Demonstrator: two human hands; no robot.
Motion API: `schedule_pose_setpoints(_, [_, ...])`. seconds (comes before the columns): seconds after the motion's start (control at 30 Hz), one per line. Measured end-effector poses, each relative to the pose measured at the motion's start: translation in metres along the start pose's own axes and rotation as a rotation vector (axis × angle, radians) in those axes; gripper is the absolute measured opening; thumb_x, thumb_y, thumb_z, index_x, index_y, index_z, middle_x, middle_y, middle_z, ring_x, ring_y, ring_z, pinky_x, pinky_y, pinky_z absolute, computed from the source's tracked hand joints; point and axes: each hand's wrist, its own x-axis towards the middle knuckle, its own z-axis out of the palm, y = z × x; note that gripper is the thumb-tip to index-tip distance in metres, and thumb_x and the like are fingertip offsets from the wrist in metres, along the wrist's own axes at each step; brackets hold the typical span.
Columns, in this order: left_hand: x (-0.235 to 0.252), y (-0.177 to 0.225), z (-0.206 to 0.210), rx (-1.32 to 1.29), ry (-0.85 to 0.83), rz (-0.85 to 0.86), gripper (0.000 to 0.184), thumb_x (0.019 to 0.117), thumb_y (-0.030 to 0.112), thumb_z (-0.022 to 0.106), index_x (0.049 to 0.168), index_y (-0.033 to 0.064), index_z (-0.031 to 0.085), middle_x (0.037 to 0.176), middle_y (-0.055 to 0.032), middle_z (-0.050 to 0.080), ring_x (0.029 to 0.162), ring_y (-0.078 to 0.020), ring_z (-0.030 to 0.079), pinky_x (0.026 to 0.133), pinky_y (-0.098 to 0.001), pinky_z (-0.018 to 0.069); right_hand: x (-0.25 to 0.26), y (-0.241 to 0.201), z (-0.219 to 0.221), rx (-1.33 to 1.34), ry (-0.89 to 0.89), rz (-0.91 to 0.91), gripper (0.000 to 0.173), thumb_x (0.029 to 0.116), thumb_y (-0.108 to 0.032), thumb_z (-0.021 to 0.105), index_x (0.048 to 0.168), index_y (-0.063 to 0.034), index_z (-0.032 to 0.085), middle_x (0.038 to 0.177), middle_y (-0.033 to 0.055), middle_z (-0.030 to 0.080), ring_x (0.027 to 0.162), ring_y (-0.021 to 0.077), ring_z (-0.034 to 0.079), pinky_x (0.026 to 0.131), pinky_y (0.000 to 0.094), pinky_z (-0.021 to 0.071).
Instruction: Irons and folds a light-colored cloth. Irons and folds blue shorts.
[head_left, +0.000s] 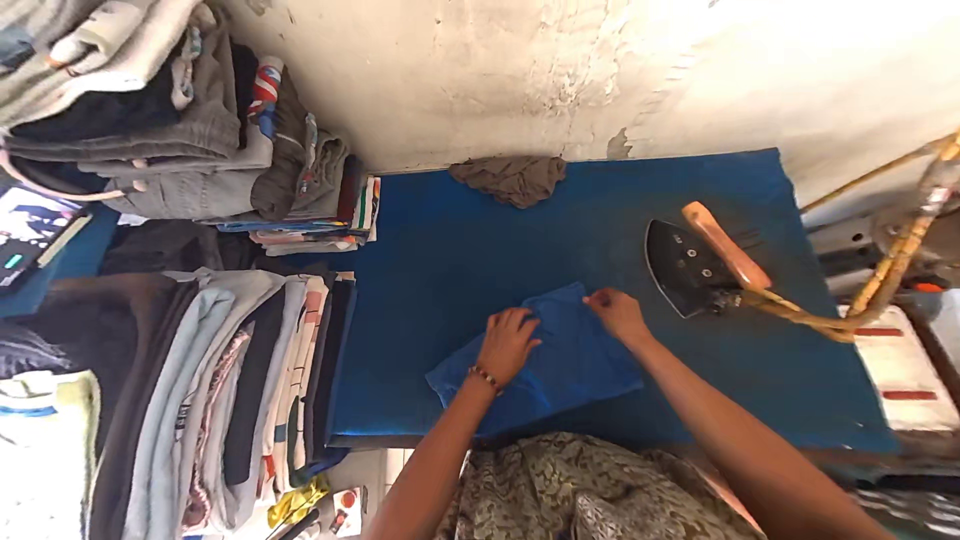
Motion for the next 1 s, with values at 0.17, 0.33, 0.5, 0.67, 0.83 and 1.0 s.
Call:
schedule_pose_setpoints(0.17, [0.044,-0.016,-0.010,0.078,-0.211,-0.062,0.049,0.1040,0.038,0.058,0.136,0.0006,0.061,0.157,-0.0195,0.044,0.149,-0.0368,0.036,0.122,-0.0586,0.0219,0.016,-0.014,0.000,-0.024,-0.061,0.077,0.033,0.0999,-0.021,0.069,0.116,0.0083,0.066,0.119,0.0300,0.063,0.112,0.0428,0.062,0.098,0.0591,0.0475])
schedule_pose_setpoints(0.33, [0.050,-0.038,-0.020,0.065,-0.159,-0.090,0.047,0.1034,0.039,0.058,0.125,-0.0016,0.067,0.152,-0.0222,0.049,0.145,-0.0389,0.042,0.120,-0.0603,0.0251,0.001,-0.012,-0.023,0.066,-0.080,0.097,0.032,0.1049,-0.019,0.061,0.115,0.0111,0.061,0.108,0.0295,0.065,0.099,0.0385,0.064,0.091,0.0551,0.0500])
schedule_pose_setpoints(0.5, [0.049,-0.053,-0.019,-0.027,-0.132,-0.073,0.031,0.1028,0.023,0.061,0.117,-0.0016,0.070,0.149,-0.0223,0.053,0.141,-0.0409,0.046,0.117,-0.0602,0.0299,-0.025,-0.016,-0.037,0.002,-0.084,0.098,0.030,0.1052,-0.021,0.061,0.113,0.0087,0.063,0.099,0.0247,0.069,0.088,0.0337,0.069,0.083,0.0509,0.0551])
schedule_pose_setpoints(0.67, [0.045,-0.057,-0.013,-0.064,-0.092,-0.051,0.028,0.1028,0.020,0.060,0.115,-0.0032,0.070,0.145,-0.0228,0.056,0.136,-0.0413,0.051,0.113,-0.0586,0.0353,-0.025,-0.020,-0.030,-0.110,-0.024,0.042,0.031,0.1037,-0.022,0.064,0.111,0.0083,0.066,0.101,0.0269,0.070,0.097,0.0422,0.069,0.089,0.0592,0.0528])
schedule_pose_setpoints(0.83, [0.046,-0.053,-0.008,-0.067,-0.094,-0.056,0.027,0.1040,0.018,0.057,0.118,-0.0007,0.070,0.147,-0.0201,0.055,0.137,-0.0384,0.051,0.114,-0.0562,0.0350,-0.002,-0.005,0.002,-0.008,-0.013,0.122,0.039,0.1047,-0.026,0.061,0.124,0.0072,0.061,0.111,0.0265,0.068,0.104,0.0406,0.068,0.093,0.0584,0.0521])
schedule_pose_setpoints(1.0, [0.042,-0.048,-0.008,-0.079,-0.071,-0.044,0.028,0.1032,0.020,0.059,0.116,-0.0012,0.071,0.147,-0.0206,0.055,0.136,-0.0391,0.051,0.114,-0.0574,0.0352,-0.004,-0.007,0.012,0.045,0.113,0.042,0.024,0.0995,-0.017,0.069,0.109,0.0051,0.071,0.106,0.0238,0.071,0.101,0.0365,0.069,0.091,0.0533,0.0544])
